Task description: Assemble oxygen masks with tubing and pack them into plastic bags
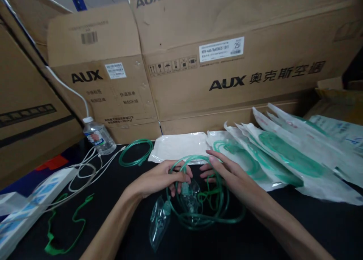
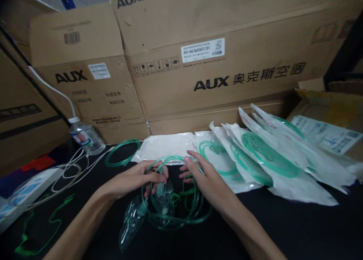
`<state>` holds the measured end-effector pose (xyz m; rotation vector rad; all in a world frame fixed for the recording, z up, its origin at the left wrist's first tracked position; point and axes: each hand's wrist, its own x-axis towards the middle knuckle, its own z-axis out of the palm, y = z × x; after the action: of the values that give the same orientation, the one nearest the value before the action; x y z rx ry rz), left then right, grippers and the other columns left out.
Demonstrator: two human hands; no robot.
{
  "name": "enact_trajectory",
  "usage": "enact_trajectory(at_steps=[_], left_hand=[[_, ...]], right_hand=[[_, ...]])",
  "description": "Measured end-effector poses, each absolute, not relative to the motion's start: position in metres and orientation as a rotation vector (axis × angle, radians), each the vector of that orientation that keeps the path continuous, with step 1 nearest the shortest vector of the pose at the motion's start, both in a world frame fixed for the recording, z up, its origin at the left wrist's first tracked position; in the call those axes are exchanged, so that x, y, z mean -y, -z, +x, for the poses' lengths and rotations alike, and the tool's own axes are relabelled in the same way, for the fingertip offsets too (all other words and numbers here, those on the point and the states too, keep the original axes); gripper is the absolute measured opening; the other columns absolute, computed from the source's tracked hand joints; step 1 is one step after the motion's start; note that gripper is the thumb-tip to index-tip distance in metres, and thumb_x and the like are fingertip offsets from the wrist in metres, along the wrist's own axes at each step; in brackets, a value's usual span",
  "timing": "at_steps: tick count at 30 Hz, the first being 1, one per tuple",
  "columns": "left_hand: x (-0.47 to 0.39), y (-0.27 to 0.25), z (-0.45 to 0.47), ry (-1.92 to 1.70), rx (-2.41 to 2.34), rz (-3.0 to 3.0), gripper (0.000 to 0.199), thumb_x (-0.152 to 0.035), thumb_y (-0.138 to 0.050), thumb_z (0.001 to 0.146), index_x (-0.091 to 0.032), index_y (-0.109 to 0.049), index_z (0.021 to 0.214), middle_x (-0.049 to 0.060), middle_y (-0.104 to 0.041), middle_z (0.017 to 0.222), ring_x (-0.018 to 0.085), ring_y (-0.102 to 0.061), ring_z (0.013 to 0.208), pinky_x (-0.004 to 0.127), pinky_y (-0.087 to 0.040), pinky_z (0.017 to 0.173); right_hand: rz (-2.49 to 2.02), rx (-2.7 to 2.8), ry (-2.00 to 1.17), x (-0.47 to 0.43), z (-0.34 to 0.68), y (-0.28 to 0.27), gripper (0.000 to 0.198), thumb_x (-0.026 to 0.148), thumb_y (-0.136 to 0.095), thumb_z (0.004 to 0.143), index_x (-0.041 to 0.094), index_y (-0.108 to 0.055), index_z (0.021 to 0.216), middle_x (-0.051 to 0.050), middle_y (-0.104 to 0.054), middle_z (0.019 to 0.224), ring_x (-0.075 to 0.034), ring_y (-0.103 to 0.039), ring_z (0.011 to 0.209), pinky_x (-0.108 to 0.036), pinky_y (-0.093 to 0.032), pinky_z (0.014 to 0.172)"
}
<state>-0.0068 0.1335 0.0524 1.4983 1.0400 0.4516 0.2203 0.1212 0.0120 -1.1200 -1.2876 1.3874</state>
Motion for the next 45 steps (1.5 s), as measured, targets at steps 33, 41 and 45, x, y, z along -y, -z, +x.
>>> enact_trajectory(at_steps=[33,41,45], left_hand=[[-0.142,-0.027,-0.017,-0.448,-1.019,1.627,0.042,-0.038,-0.077,0.081,-0.016,-0.067,0.115,-0.003,-0.060,0.078,0.013,-0.063,0.064,0.028,-0.059,0.059],[-0.140,-0.036,-0.015,-0.519,-0.987,1.639,0.032,-0.030,-0.066,0.086,-0.017,-0.071,0.116,-0.002,-0.060,0.077,0.013,-0.062,0.064,0.024,-0.057,0.056],[-0.142,-0.036,-0.018,-0.587,-0.953,1.671,0.034,-0.033,-0.064,0.088,-0.019,-0.072,0.119,0.001,-0.061,0.086,0.017,-0.063,0.077,0.026,-0.059,0.061]], right_hand=[[-1.122,1.439,-0.725,-0.041,0.254,-0.034,0.038,0.050,-0.075,0.087,0.031,-0.053,0.110,0.000,-0.076,0.075,-0.017,-0.068,0.051,-0.026,-0.058,0.052],[-1.234,1.173,-1.062,-0.060,0.273,-0.035,0.058,0.060,-0.082,0.075,0.016,-0.064,0.109,-0.006,-0.074,0.079,-0.014,-0.058,0.050,-0.026,-0.045,0.046],[-1.350,1.249,-1.008,-0.068,0.293,-0.021,0.060,0.062,-0.076,0.080,0.019,-0.066,0.120,0.002,-0.065,0.069,-0.010,-0.050,0.040,-0.022,-0.035,0.038]])
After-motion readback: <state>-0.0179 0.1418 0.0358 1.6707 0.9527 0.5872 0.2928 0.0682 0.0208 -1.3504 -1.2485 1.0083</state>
